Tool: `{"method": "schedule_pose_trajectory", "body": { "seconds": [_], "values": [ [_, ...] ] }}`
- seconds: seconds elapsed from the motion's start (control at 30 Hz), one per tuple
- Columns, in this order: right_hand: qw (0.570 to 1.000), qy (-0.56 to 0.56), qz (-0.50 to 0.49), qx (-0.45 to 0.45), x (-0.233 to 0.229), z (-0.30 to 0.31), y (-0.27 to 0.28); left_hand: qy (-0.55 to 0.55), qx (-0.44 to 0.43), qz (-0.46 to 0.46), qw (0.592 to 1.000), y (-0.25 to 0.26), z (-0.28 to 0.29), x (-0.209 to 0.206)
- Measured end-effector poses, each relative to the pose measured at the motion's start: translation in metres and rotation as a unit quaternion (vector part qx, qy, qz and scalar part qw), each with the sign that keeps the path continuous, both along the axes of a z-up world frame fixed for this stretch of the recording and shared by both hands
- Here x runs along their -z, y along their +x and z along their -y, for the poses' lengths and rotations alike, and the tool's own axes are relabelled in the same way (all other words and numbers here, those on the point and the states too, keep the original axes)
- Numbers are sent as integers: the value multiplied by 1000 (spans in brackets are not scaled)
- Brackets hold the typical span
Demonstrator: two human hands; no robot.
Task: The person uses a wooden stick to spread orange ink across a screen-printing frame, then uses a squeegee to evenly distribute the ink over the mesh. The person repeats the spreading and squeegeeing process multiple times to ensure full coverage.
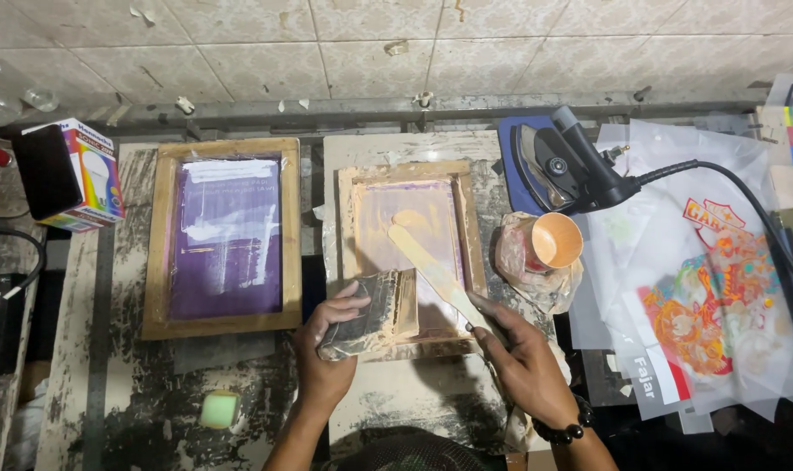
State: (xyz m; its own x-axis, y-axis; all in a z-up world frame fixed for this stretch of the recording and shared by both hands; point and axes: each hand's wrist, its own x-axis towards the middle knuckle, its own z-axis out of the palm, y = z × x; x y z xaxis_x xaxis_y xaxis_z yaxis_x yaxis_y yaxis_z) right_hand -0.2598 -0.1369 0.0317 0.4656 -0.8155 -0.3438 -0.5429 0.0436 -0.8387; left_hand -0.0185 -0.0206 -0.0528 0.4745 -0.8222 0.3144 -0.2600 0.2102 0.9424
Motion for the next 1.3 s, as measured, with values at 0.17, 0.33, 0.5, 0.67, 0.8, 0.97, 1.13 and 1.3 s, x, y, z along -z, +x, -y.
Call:
{"method": "schedule_pose_trajectory", "body": {
  "seconds": [0.17, 0.33, 0.5, 0.67, 0.8, 0.97, 1.13, 1.3],
  "values": [
    [999, 6, -19, -29, -2, -10, -3, -24, -10, -1, 1000, -1, 4, 1],
    [997, -23, -42, -53, -4, -16, -26, -42, -35, -35, 998, 8, 6, -2],
    [998, -52, -16, -25, -6, -14, -55, -18, -83, 46, 995, 15, 7, -18],
    [993, -114, -5, 19, 7, -11, -34, -24, -43, 15, 999, 8, 6, -15],
    [965, -259, -48, 8, 59, -12, -17, -49, -2, -33, 998, 2, 2, -7],
    [936, -346, -59, -1, 72, -15, 4, -34, -13, -22, 999, -1, 2, -13],
    [912, -403, -76, -6, 78, -13, 2, -36, -10, -16, 999, -3, 1, -17],
    [915, -357, -182, -47, 77, -22, -21, -37, -17, -31, 999, 0, 4, -23]
  ]
}}
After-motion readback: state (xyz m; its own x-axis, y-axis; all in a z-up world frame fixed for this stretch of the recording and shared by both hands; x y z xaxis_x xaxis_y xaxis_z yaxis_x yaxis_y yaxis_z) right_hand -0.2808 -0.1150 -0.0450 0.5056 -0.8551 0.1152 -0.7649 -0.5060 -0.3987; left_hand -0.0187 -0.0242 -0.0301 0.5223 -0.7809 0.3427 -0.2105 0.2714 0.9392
